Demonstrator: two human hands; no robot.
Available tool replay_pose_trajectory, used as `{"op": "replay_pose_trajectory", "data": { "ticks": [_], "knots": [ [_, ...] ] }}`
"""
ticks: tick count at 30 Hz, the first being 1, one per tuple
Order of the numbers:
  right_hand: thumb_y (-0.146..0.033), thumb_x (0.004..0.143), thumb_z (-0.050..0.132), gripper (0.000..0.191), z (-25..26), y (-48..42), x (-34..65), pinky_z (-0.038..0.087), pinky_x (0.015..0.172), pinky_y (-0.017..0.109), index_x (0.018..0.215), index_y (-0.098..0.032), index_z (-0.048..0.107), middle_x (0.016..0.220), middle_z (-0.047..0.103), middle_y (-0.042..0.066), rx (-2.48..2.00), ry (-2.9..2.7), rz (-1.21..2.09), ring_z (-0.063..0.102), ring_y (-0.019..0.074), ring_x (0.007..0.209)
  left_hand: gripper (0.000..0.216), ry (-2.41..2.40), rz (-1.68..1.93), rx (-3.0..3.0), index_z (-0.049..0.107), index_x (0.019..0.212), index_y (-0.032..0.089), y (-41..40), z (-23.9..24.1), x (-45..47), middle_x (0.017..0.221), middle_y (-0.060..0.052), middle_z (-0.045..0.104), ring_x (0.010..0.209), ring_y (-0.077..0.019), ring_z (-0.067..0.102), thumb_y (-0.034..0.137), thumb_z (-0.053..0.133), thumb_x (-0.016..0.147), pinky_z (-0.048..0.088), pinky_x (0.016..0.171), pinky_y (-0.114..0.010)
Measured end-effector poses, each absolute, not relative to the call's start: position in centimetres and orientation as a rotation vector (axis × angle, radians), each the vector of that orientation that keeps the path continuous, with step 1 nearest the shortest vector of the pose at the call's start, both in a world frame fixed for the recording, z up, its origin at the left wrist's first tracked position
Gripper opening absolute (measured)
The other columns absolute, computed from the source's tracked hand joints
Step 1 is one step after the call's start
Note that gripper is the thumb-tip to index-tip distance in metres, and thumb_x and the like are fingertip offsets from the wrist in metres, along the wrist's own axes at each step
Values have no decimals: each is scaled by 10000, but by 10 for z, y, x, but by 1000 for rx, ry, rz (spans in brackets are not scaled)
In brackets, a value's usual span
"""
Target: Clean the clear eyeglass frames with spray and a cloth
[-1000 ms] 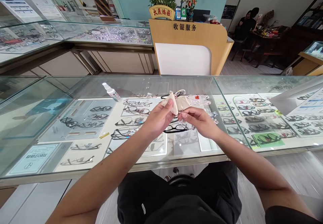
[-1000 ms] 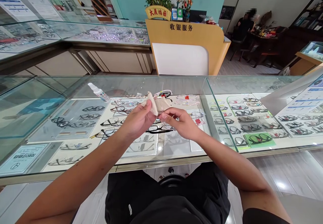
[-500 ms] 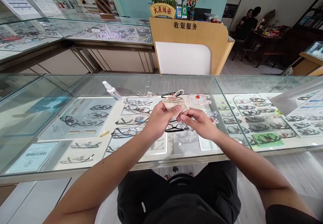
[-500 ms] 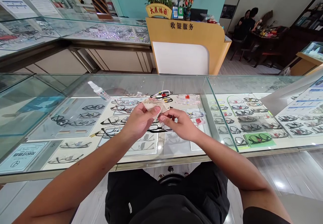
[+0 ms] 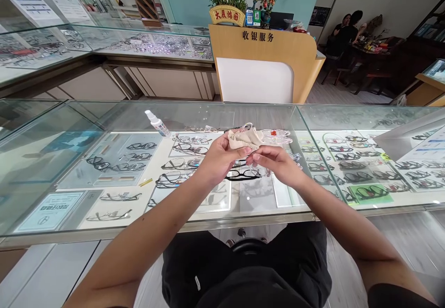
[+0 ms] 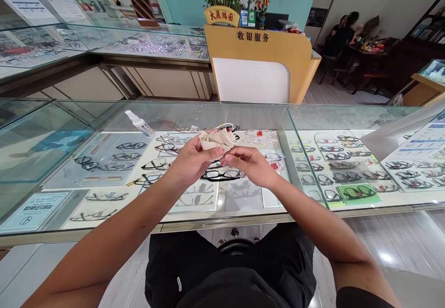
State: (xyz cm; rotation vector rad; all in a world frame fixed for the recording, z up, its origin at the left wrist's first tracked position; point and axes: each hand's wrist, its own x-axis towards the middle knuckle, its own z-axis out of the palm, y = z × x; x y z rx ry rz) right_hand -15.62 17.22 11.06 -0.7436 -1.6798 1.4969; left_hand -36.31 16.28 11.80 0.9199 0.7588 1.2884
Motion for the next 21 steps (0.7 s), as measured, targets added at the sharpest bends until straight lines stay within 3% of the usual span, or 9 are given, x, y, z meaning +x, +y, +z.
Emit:
{"op": "replay_pose_trajectory", "data": {
  "ticks": [7,15,21],
  "knots": [
    [-655,998,773,432,108,165,-156,560,868,370,987,-235,873,1001,854,54,-784,-1745,1386,721,202,917,572,860,1322,1000,802,936,171,166,113,-360,888,-49,792,865,-215,714,653,1018,717,527,828,-345],
    [-650,1000,777,407,108,167,-157,569,932,384,995,-257,881,1031,864,48,-725,-1706,1354,746,219,987,419,577,1055,985,816,866,162,166,115,-365,779,-37,687,760,-158,616,552,968,850,527,826,-338],
    [-673,955,815,429,109,172,-155,572,927,375,911,-249,851,954,847,37,-760,-1646,1364,739,208,947,340,686,1134,1005,838,899,172,163,113,-363,849,-50,760,846,-202,688,393,1045,746,537,918,-383]
  ]
}}
